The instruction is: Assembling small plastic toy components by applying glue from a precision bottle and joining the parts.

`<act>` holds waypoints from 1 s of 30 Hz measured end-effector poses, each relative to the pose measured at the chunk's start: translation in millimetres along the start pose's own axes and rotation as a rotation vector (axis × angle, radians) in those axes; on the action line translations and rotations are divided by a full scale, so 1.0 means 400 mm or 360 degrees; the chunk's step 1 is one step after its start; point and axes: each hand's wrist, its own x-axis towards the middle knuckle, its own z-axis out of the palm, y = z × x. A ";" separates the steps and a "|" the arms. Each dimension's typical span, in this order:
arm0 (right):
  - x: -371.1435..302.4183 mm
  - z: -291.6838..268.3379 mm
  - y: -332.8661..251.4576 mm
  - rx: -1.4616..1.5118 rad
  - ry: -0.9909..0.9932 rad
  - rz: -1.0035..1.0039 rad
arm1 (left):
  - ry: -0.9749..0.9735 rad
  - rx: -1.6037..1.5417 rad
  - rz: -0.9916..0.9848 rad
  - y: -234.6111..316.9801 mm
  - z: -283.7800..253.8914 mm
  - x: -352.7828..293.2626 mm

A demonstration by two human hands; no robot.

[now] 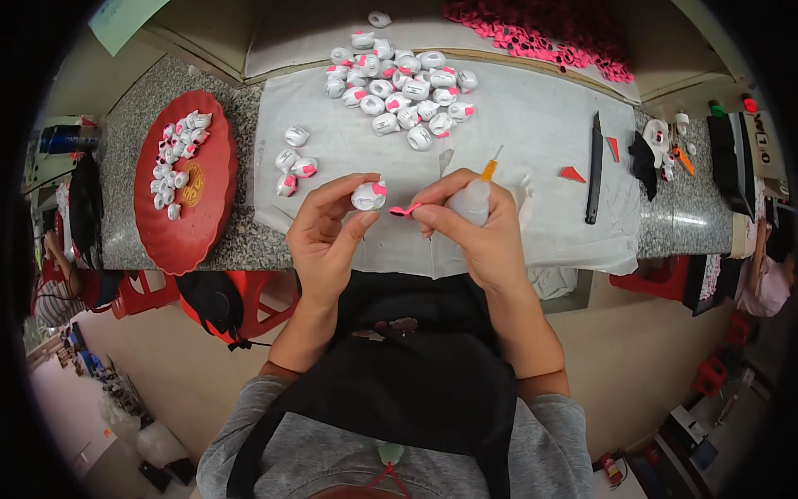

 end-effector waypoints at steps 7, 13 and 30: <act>-0.028 0.004 0.010 0.0097 -0.0090 -0.0011 | -0.0047 0.0379 0.0333 -0.009 0.026 -0.006; -0.037 -0.003 0.017 0.0037 -0.0044 -0.0044 | -0.0116 0.0567 0.0457 0.002 0.040 -0.009; -0.037 0.017 0.005 -0.0107 -0.0104 -0.0160 | -0.0275 -0.0477 -0.0025 -0.001 0.017 -0.017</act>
